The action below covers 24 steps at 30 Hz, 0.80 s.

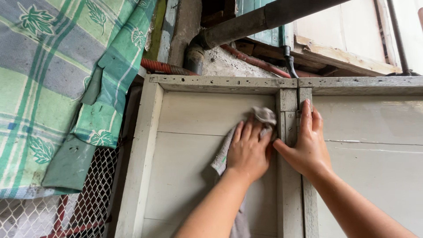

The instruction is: The person washes a cloth in a bucket of water and uses it to wipe down a wooden door and its frame.

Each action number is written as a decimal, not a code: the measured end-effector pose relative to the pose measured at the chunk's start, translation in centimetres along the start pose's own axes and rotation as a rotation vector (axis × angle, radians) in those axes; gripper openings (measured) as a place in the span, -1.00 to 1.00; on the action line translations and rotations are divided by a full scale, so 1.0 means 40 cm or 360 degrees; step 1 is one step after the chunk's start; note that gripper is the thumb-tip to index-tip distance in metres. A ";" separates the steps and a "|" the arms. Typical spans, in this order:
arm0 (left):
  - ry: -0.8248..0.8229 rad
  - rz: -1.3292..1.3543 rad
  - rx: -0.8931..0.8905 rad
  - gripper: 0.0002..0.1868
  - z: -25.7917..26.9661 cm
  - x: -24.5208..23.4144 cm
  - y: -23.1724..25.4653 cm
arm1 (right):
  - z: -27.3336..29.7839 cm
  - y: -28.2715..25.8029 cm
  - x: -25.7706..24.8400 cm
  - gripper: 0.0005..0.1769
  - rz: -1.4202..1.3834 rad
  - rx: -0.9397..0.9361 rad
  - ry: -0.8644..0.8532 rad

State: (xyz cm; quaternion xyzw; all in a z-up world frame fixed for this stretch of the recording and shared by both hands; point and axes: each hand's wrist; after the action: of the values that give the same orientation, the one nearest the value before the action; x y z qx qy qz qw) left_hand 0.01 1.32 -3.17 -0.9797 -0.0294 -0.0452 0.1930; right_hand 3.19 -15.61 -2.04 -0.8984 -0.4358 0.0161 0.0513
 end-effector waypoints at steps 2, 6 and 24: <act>-0.0103 0.0175 0.0233 -0.46 0.032 -0.024 -0.024 | -0.001 -0.002 -0.004 0.46 -0.0015 -0.0001 -0.0001; -0.0230 0.0160 0.0441 -0.41 0.059 -0.111 -0.138 | 0.000 -0.001 -0.009 0.45 0.0000 0.0015 -0.0029; 0.0338 0.0138 -0.0474 -0.38 -0.109 -0.021 -0.055 | 0.003 -0.001 -0.008 0.46 -0.0059 0.0040 0.0014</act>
State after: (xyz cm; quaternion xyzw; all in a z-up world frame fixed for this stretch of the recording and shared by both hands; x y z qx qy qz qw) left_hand -1.34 1.66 1.60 -0.9875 0.0403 -0.1439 0.0496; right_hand 2.96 -15.85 -2.17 -0.8895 -0.4520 0.0167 0.0647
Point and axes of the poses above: each hand's wrist, its own z-axis away from the middle knuckle, its own x-axis out of the palm, y = z × x, and after that the axes turned 7 degrees about z, right-handed
